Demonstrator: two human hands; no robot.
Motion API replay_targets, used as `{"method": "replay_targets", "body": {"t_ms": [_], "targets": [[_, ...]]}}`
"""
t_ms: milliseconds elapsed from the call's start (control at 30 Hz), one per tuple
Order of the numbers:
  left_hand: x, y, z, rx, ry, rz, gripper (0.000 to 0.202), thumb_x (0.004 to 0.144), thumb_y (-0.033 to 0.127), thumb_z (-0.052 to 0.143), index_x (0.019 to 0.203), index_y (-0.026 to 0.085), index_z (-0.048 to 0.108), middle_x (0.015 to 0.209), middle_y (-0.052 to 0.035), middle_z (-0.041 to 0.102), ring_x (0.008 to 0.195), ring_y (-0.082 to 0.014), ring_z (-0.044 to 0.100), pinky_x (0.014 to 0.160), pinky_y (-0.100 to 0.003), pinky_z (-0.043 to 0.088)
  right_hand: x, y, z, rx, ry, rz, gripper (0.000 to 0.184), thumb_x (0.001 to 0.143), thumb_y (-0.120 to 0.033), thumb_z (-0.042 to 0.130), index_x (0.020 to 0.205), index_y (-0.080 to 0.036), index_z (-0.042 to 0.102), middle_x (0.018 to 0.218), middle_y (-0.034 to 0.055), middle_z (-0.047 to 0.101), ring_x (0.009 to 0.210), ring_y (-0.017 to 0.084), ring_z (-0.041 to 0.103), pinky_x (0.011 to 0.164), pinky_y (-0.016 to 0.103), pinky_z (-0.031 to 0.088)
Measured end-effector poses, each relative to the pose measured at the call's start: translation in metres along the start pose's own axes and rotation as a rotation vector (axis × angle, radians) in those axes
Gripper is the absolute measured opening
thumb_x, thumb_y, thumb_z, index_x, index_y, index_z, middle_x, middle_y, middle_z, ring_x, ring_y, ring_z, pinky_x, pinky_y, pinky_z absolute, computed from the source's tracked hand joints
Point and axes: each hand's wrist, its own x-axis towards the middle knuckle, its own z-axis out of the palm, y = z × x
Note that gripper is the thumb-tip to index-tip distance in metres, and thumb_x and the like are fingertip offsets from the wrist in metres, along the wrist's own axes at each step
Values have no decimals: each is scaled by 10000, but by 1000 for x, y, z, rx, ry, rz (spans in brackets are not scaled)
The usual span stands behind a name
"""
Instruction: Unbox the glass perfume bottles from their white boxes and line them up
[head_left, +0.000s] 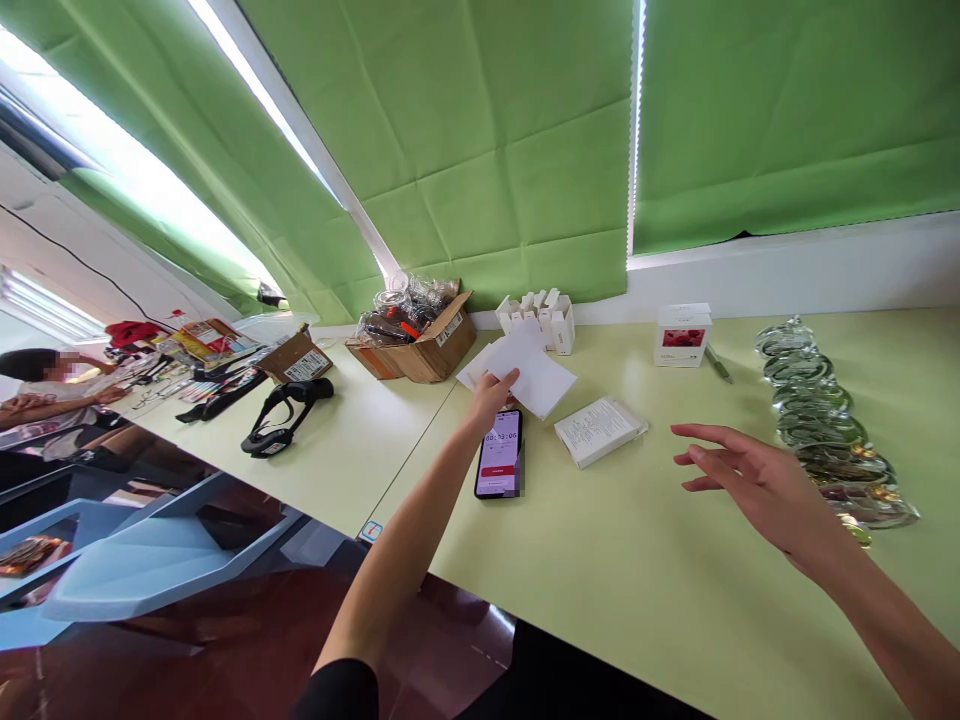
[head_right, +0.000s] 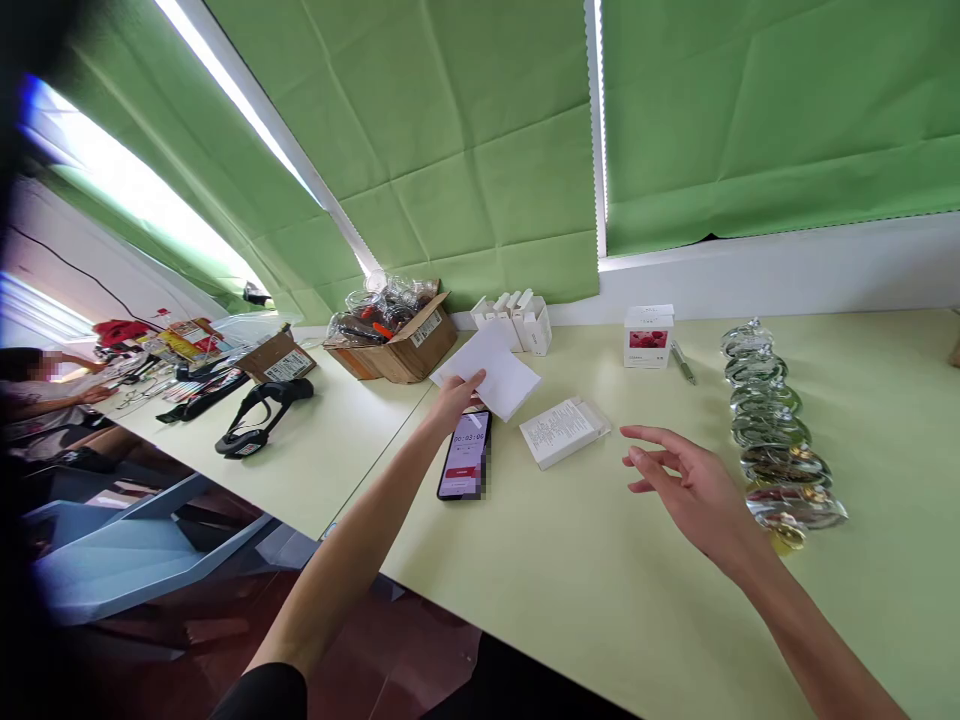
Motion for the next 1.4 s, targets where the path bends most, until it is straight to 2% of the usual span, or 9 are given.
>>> {"method": "replay_targets", "body": {"t_ms": [133,267,400,533,800,967,1133,1300,1400], "targets": [[9,3,-7,15,110,101,339,779,421,744,925,119,697,946,-112,756,893,-232,687,762,-311,545,1,4,1,-18,-17,25,599,789,-673,639,1210,-252,708,1018,111,765,859,323,752,725,465,631],[16,2,-14,43,204,169,337,762,431,745,847,110,687,863,-103,744,863,-229,668,745,-299,511,0,9,4,-26,-45,21,557,816,-650,629,1204,-258,709,1062,103,752,878,311,748,757,462,630],[20,-2,-21,79,247,179,341,760,449,740,773,117,663,715,-74,694,729,-207,640,648,-289,483,0,13,8,-31,-66,-4,523,849,-624,612,1198,-245,707,1077,107,742,959,322,732,787,457,630],[25,-6,-25,106,263,198,368,772,489,716,758,129,640,684,-54,664,692,-190,621,626,-282,478,-1,11,11,-25,-50,-21,502,847,-621,617,1167,-250,722,1106,111,733,945,308,730,760,432,642],[32,-26,-17,247,292,242,375,808,496,667,653,170,564,514,-6,510,629,-192,570,552,-261,421,-1,8,12,10,-45,-42,501,821,-643,636,1103,-244,743,1137,102,718,967,286,710,778,417,651],[38,-34,-12,400,350,277,403,842,484,615,580,205,490,512,-4,460,634,-188,517,563,-272,395,-1,11,11,-10,-75,-29,492,843,-634,611,1136,-255,721,1194,95,703,1012,295,707,823,434,632],[48,-30,-20,548,407,309,407,874,436,557,546,219,449,539,-29,486,641,-192,499,608,-295,389,-2,9,10,-93,-88,11,506,854,-644,575,1149,-257,712,1162,98,724,923,288,737,811,443,614],[57,-30,-36,660,396,314,334,866,400,539,610,185,542,609,-58,581,664,-202,557,616,-289,405,-6,1,13,-178,-49,-105,469,839,-638,577,1050,-254,745,1132,96,740,927,268,726,778,401,616],[60,-32,-46,729,392,306,292,850,373,551,657,161,601,660,-74,635,682,-212,592,618,-288,419,-7,-2,14,-208,-59,-115,450,850,-620,557,1039,-256,743,1159,96,732,955,266,720,710,370,623]]}}
